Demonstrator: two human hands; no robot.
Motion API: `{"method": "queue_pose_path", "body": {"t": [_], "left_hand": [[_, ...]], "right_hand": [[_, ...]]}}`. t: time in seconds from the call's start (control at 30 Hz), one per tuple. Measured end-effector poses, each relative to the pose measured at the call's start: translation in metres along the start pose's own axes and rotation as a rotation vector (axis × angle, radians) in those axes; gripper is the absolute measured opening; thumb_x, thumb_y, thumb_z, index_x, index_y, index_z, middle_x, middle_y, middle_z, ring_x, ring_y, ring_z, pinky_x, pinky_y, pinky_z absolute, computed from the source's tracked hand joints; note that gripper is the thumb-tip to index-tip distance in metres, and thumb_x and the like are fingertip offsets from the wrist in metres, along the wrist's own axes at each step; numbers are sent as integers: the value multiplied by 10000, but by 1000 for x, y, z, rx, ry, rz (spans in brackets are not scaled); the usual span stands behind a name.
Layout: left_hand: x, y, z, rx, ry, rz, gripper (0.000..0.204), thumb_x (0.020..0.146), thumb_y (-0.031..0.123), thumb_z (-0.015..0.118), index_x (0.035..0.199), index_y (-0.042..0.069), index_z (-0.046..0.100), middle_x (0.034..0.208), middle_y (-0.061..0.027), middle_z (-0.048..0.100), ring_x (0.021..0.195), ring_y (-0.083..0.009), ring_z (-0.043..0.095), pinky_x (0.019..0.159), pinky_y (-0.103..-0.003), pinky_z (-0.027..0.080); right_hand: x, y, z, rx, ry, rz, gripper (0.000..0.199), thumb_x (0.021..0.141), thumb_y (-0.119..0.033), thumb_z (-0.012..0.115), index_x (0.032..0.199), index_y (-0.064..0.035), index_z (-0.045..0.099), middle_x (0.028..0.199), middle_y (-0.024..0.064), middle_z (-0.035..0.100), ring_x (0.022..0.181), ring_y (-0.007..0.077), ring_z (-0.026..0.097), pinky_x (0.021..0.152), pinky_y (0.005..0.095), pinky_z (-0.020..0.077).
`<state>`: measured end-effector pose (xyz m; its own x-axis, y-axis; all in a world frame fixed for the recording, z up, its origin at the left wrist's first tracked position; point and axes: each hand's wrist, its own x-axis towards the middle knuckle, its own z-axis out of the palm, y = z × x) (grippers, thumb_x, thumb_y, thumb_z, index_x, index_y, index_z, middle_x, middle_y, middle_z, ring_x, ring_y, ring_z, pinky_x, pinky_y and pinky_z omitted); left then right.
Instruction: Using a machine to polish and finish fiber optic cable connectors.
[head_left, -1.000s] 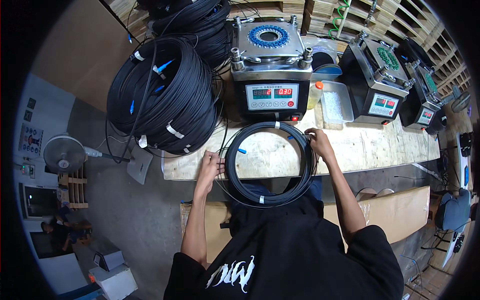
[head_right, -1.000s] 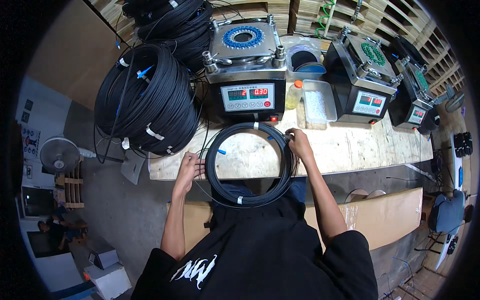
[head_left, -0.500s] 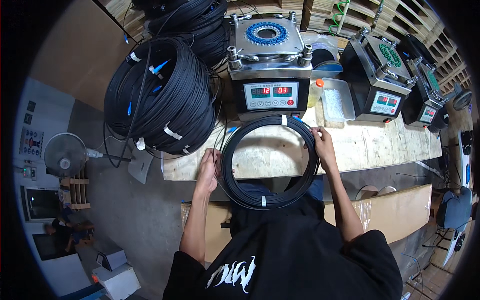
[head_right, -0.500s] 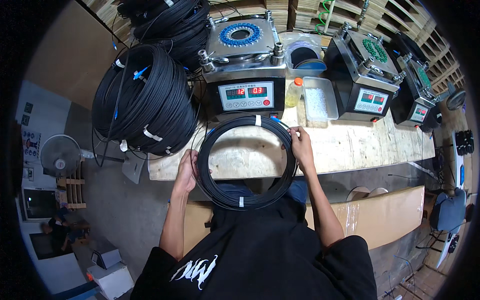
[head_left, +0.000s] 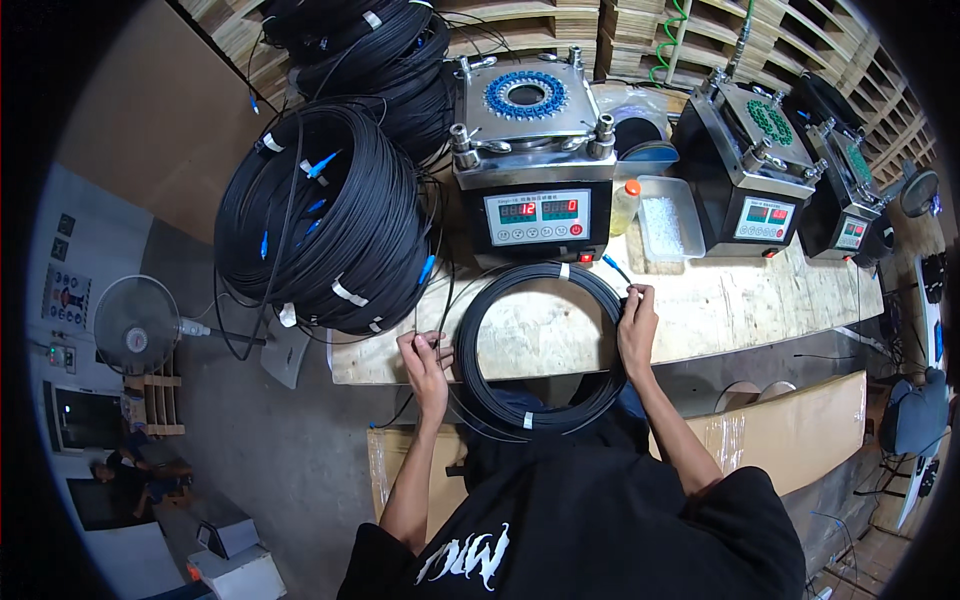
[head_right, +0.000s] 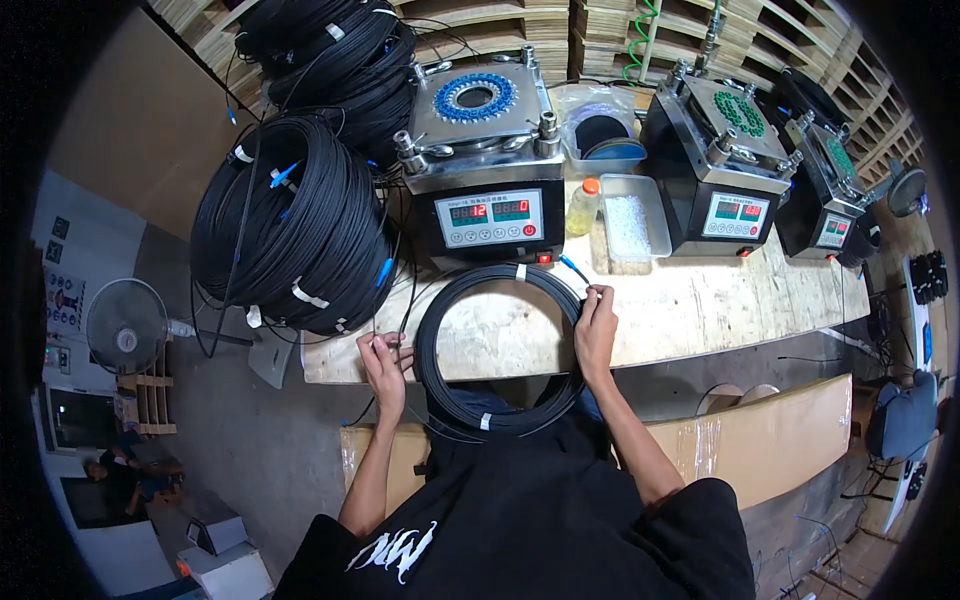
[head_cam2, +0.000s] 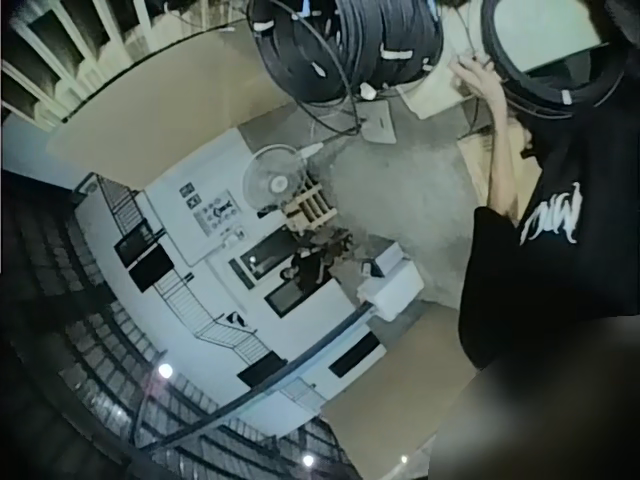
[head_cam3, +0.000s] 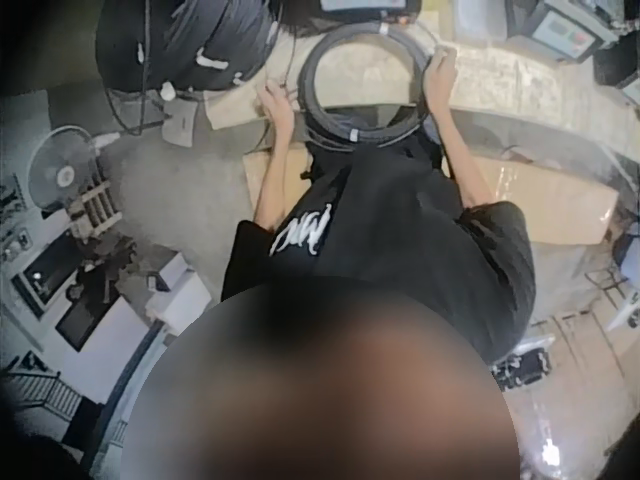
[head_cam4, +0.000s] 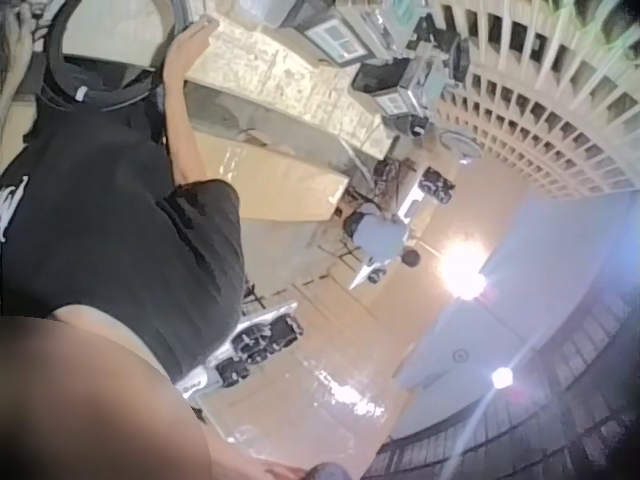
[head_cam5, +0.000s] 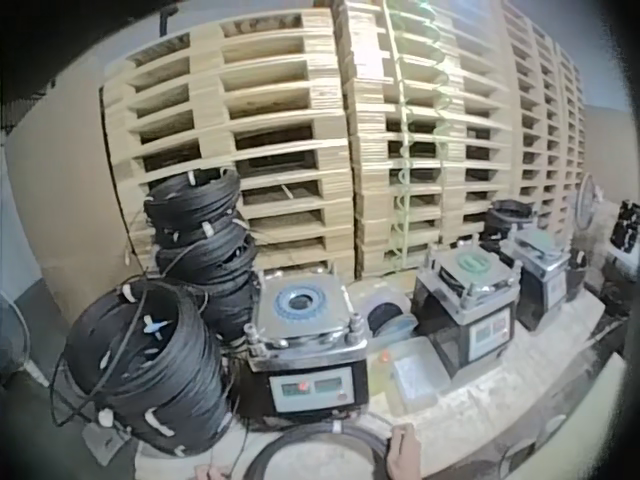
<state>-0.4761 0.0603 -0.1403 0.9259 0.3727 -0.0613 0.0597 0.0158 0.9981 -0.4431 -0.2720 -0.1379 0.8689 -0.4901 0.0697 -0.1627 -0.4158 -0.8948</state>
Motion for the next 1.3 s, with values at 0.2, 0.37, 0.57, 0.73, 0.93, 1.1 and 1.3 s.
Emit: {"method": "queue_pose_path", "body": {"t": [0.2,0.37,0.57,0.73,0.93,1.1,1.3], "left_hand": [[6,21,-9,552,28,431,233,1065,137,447,1208,-2,568,830,-84,625,717,-177,612,700,-329,498],[4,75,-23,161,-254,97,243,1067,124,422,1274,20,496,786,-37,535,648,-103,505,604,-234,431],[17,146,-17,349,-322,57,108,993,49,414,1060,29,497,735,-6,438,618,-71,402,540,-255,344],[28,187,38,454,-481,157,173,1043,143,460,1048,11,571,696,16,415,613,-62,358,538,-271,310],[31,188,81,44,-654,173,328,1030,282,590,1244,34,610,771,95,447,639,-7,355,539,-197,266],[31,160,108,-324,-702,145,280,1048,227,551,1254,37,547,693,60,385,565,-8,307,495,-187,249],[14,154,141,-343,-692,157,387,979,239,676,1277,-4,630,946,11,635,818,-31,567,732,-161,444]], "right_hand": [[7,13,-8,38,129,-152,214,1054,-145,471,1059,49,562,883,207,645,764,284,628,719,380,493],[12,0,-52,424,63,193,191,1049,-142,488,1103,2,601,693,-16,500,546,42,411,475,220,336],[11,-66,-82,391,-75,-2,209,1030,-143,533,1137,3,638,744,-65,459,661,31,389,570,202,312],[14,-119,-66,530,-231,-109,251,1042,-223,555,1154,-31,671,700,-106,415,584,-11,326,494,178,224],[12,-140,-46,604,-272,-213,187,1036,-213,564,1077,-43,629,743,-95,432,603,-10,340,505,179,243],[5,-139,-24,925,-549,30,232,1037,-264,571,1072,-41,624,732,-86,463,567,0,330,494,192,242],[-15,-140,-6,1028,-683,133,242,1039,-300,564,1079,-64,600,716,-83,405,547,10,299,486,197,221]]}}
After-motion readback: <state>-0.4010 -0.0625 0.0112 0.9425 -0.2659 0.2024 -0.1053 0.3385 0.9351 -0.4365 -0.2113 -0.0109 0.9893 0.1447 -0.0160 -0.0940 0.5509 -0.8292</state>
